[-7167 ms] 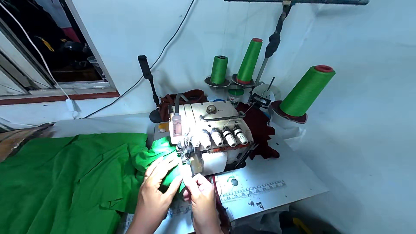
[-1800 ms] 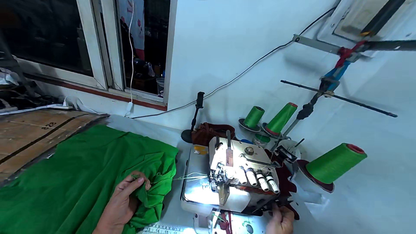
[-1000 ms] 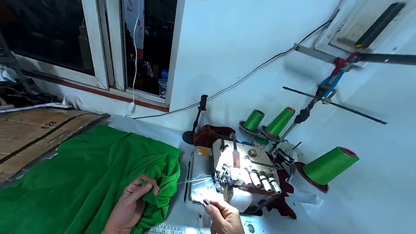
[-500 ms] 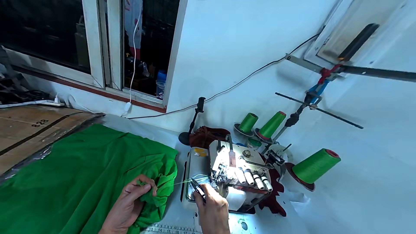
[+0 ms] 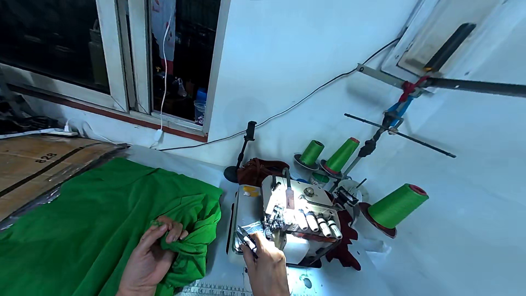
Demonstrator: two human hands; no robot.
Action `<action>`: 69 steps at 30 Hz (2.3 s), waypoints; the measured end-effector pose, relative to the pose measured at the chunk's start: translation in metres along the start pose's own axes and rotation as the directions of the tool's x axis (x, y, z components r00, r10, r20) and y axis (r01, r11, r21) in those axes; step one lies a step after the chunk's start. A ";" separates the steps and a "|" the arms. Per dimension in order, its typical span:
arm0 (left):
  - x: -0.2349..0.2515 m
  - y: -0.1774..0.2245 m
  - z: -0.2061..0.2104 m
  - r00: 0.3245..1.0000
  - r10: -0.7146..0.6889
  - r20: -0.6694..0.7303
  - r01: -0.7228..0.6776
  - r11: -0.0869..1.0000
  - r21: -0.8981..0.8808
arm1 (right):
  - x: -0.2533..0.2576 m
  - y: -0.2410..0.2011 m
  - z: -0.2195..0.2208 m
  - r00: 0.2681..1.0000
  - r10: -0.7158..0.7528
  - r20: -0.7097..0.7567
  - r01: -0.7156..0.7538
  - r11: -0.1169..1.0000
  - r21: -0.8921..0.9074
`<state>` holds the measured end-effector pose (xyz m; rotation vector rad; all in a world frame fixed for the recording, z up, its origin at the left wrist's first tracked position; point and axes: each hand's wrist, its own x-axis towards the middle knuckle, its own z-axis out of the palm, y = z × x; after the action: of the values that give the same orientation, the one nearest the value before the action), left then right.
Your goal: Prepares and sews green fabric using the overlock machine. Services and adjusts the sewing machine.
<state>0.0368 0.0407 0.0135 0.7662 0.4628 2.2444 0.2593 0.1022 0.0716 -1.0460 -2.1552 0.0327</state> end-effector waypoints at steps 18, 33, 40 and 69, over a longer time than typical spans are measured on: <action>-0.013 -0.022 0.070 0.833 -0.045 0.552 -0.553 -0.004 0.833 | -0.113 0.155 -0.036 0.987 0.160 0.006 -0.160 0.987 0.030; -0.026 -0.095 0.053 0.789 0.043 0.612 -0.610 -0.063 0.790 | -0.058 0.239 -0.052 0.841 0.518 -0.156 -0.440 0.823 0.359; -0.024 -0.106 0.039 0.780 0.131 0.612 -0.621 0.046 0.783 | 0.009 0.272 -0.030 0.717 0.686 0.122 -0.494 0.378 0.783; -0.023 -0.113 0.031 0.802 0.161 0.574 -0.595 0.135 0.793 | 0.062 0.281 -0.048 0.839 0.482 0.252 -0.544 0.753 0.370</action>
<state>0.1273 0.1045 -0.0308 2.1450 1.7487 1.9162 0.4526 0.3203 0.0547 -1.3601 -1.7817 0.8327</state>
